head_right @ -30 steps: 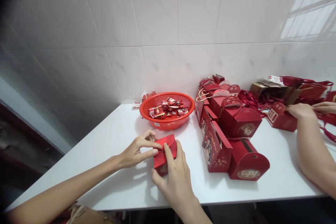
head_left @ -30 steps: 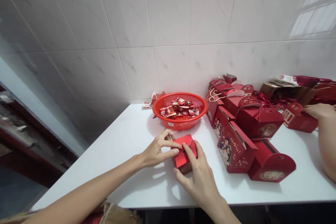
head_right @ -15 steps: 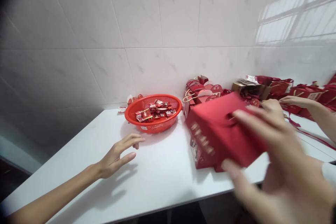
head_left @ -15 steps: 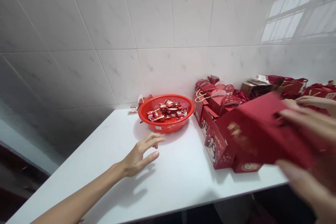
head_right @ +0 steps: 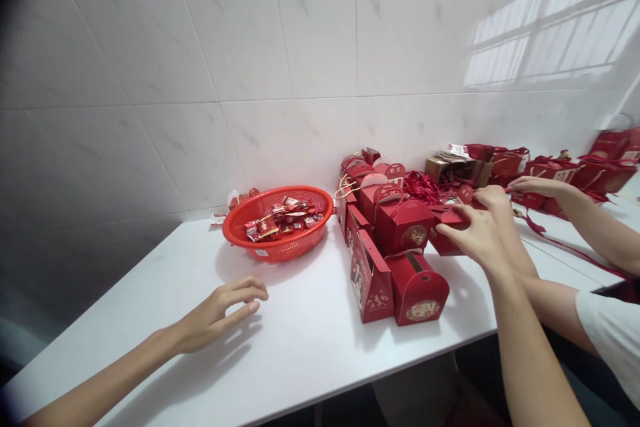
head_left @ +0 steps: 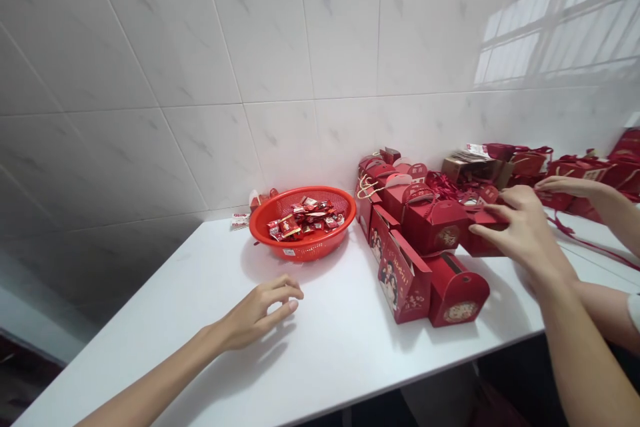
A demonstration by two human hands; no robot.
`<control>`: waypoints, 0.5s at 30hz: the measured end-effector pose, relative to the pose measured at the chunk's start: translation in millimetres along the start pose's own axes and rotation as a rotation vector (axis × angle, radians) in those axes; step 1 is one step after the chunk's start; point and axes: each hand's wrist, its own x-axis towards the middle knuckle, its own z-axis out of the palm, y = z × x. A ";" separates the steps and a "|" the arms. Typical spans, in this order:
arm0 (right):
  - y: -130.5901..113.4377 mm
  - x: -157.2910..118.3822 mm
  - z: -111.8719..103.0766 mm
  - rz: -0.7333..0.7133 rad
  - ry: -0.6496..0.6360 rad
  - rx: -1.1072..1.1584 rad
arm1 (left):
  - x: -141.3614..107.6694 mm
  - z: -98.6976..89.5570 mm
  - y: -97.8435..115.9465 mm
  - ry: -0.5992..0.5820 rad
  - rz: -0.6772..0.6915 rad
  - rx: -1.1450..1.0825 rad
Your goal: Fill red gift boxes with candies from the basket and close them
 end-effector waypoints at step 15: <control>36.9 8.8 94.1 0.066 -0.284 0.432 | 2.1 2.8 -8.6 -0.080 -0.006 -0.003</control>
